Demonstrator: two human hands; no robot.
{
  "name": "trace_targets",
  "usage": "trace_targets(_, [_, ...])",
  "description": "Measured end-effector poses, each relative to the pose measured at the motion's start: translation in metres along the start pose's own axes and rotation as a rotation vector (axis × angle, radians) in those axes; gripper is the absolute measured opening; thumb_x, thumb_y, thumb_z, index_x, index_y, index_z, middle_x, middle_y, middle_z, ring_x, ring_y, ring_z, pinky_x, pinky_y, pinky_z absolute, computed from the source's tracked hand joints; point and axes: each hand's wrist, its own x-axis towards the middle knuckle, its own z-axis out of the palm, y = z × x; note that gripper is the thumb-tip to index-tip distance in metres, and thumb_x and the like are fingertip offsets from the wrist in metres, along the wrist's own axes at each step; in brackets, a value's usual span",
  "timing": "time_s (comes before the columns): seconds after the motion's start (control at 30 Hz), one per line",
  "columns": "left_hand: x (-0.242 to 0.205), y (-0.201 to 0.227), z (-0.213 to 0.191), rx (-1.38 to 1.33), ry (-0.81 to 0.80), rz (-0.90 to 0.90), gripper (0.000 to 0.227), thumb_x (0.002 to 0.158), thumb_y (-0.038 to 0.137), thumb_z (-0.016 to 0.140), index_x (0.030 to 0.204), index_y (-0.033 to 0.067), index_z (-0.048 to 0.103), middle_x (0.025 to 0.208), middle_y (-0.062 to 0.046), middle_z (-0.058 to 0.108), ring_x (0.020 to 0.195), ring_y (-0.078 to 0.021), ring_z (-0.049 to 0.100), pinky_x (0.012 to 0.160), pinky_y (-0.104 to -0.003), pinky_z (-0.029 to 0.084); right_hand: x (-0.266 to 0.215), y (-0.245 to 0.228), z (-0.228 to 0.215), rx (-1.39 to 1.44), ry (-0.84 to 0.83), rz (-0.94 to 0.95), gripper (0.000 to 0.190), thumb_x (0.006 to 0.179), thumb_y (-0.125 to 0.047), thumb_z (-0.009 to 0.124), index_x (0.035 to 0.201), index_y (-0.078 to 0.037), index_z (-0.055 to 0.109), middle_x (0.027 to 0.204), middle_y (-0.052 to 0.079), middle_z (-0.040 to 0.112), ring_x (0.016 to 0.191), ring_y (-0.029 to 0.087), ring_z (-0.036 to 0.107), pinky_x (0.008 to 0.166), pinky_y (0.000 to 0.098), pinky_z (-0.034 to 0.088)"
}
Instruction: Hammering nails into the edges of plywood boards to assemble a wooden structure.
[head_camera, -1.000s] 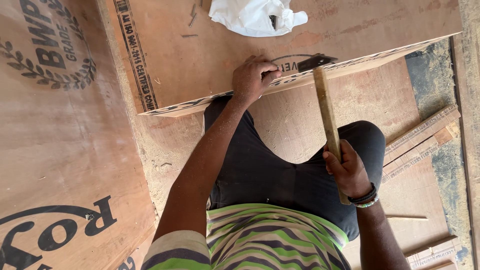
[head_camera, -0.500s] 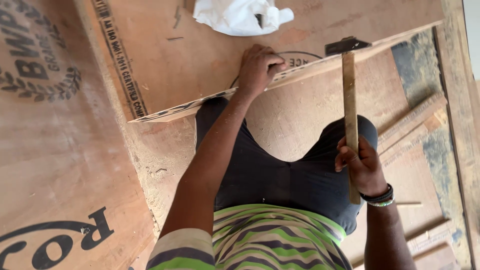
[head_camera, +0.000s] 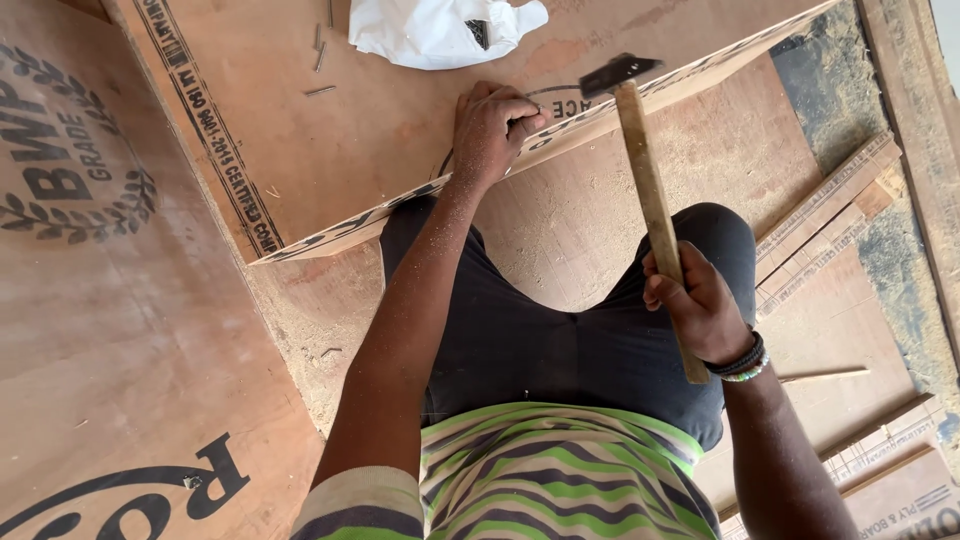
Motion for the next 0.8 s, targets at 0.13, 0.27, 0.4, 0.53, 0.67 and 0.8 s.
trace_targets(0.13, [0.0,0.0,0.0,-0.012,-0.015,-0.008,0.013,0.09,0.03,0.077,0.095,0.0191,0.083,0.093,0.006,0.076,0.101,-0.0168,0.059,0.1,-0.039,0.037,0.004,-0.012,0.006,-0.039,0.007,-0.008,0.021,0.103,-0.016,0.055,0.115,0.002,0.055,0.083,0.006,0.064,0.072,0.011,0.063,0.068,0.0272,0.056])
trace_targets(0.27, [0.001,-0.001,0.001,0.011,-0.026,-0.02,0.015,0.09,0.032,0.077,0.094,0.0196,0.083,0.092,0.006,0.075,0.101,-0.0168,0.058,0.103,-0.041,0.036,0.011,-0.035,0.015,-0.015,0.024,0.139,0.026,0.101,-0.02,0.055,0.116,0.001,0.05,0.082,0.003,0.068,0.063,0.009,0.068,0.056,0.0247,0.059])
trace_targets(0.4, [0.001,0.0,0.001,0.017,-0.039,-0.021,0.017,0.09,0.034,0.076,0.093,0.0192,0.083,0.091,0.006,0.074,0.1,-0.0169,0.058,0.104,-0.042,0.035,0.014,-0.038,0.02,-0.13,0.056,0.222,0.026,0.1,-0.02,0.056,0.118,-0.002,0.052,0.07,0.003,0.06,0.048,0.01,0.055,0.042,0.0275,0.048])
trace_targets(0.53, [-0.001,-0.003,0.005,0.016,-0.015,-0.007,0.018,0.09,0.036,0.077,0.093,0.0193,0.083,0.091,0.006,0.074,0.1,-0.0163,0.059,0.103,-0.042,0.036,0.013,-0.02,0.023,-0.292,0.089,0.039,0.021,0.103,-0.019,0.058,0.113,-0.001,0.056,0.069,0.003,0.055,0.051,0.011,0.051,0.043,0.0286,0.044])
trace_targets(0.67, [0.001,-0.004,0.005,0.039,0.008,0.014,0.018,0.09,0.035,0.077,0.092,0.018,0.082,0.092,0.006,0.074,0.101,-0.0172,0.059,0.102,-0.041,0.036,0.014,-0.029,0.024,-0.47,0.104,0.009,0.019,0.101,-0.019,0.062,0.106,-0.002,0.055,0.063,0.005,0.053,0.049,0.015,0.05,0.043,0.0314,0.042])
trace_targets(0.8, [-0.003,-0.014,0.012,0.043,0.033,0.043,0.019,0.09,0.036,0.079,0.091,0.0171,0.081,0.092,0.005,0.074,0.1,-0.0181,0.059,0.099,-0.041,0.037,0.007,-0.046,0.02,-0.507,0.195,-0.067,0.019,0.102,-0.019,0.059,0.108,-0.003,0.054,0.063,0.006,0.059,0.048,0.016,0.055,0.042,0.0341,0.045])
